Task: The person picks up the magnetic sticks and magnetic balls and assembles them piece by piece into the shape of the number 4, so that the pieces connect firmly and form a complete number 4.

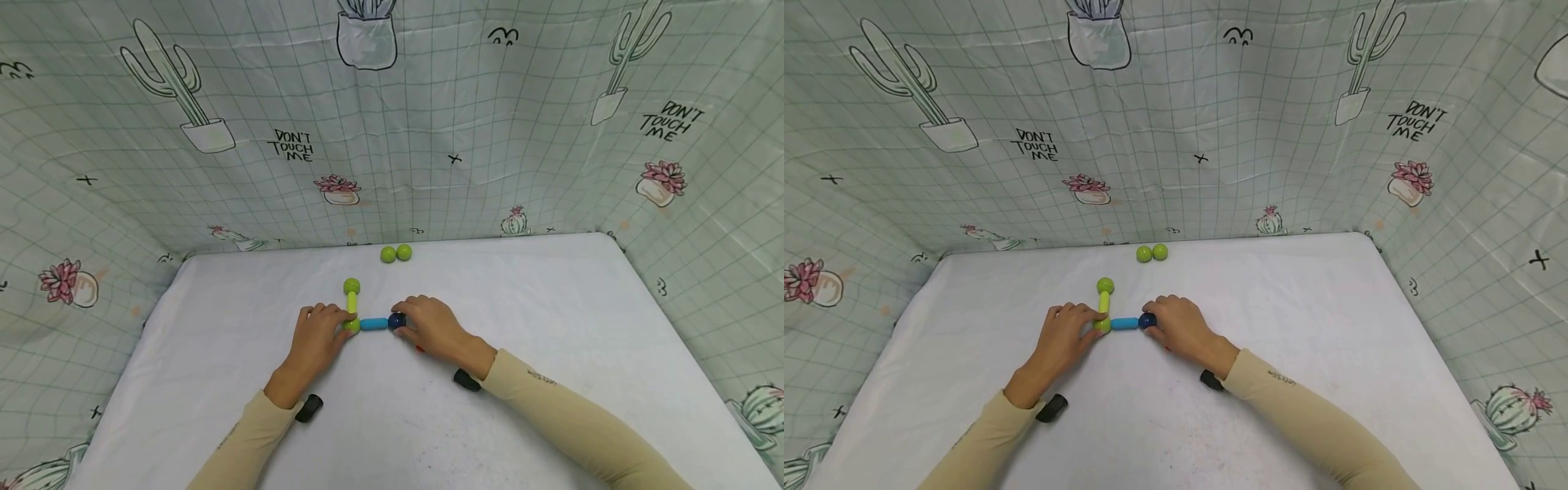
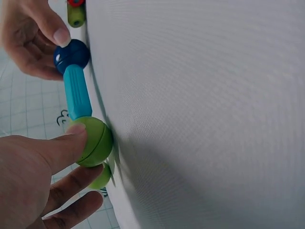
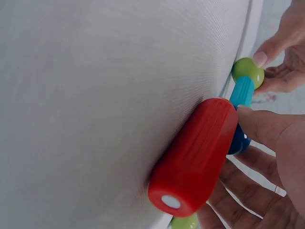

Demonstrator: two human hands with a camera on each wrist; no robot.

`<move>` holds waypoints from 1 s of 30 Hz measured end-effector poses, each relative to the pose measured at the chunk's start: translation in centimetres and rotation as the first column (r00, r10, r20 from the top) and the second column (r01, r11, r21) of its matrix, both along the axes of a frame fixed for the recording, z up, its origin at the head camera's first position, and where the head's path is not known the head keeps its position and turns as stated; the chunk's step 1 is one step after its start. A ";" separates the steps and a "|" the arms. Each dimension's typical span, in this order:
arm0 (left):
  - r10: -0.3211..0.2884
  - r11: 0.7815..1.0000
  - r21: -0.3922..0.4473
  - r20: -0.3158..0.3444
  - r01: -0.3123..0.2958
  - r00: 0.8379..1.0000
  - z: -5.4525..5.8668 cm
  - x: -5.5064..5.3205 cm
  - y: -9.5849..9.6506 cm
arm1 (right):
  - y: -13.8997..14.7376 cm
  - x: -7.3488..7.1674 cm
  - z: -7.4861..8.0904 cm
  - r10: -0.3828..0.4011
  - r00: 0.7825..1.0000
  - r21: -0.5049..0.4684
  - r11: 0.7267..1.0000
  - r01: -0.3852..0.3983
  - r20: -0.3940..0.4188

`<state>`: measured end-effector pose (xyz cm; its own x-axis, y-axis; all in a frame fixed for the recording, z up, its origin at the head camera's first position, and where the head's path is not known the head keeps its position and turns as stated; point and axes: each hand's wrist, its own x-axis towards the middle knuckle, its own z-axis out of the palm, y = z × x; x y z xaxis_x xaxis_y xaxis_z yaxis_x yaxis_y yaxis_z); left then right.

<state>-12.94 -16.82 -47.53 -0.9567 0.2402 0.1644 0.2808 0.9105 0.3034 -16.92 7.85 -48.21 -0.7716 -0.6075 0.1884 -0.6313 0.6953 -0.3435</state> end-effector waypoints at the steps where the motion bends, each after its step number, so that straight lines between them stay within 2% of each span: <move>1: 0.000 1.000 0.004 -0.001 0.000 1.000 0.0 0.0 0.0 | 0.1 0.0 0.0 -0.002 1.000 -0.003 1.000 0.002 0.004; 15: 0.004 1.000 0.020 0.003 -0.004 1.000 0.0 0.0 0.1 | 3.1 0.4 0.1 -0.051 0.997 -0.023 0.998 0.053 0.065; 30: 0.012 0.999 0.035 0.022 -0.013 1.000 0.1 0.1 0.1 | 4.7 1.4 -0.2 -0.021 0.999 -0.013 1.000 0.021 0.036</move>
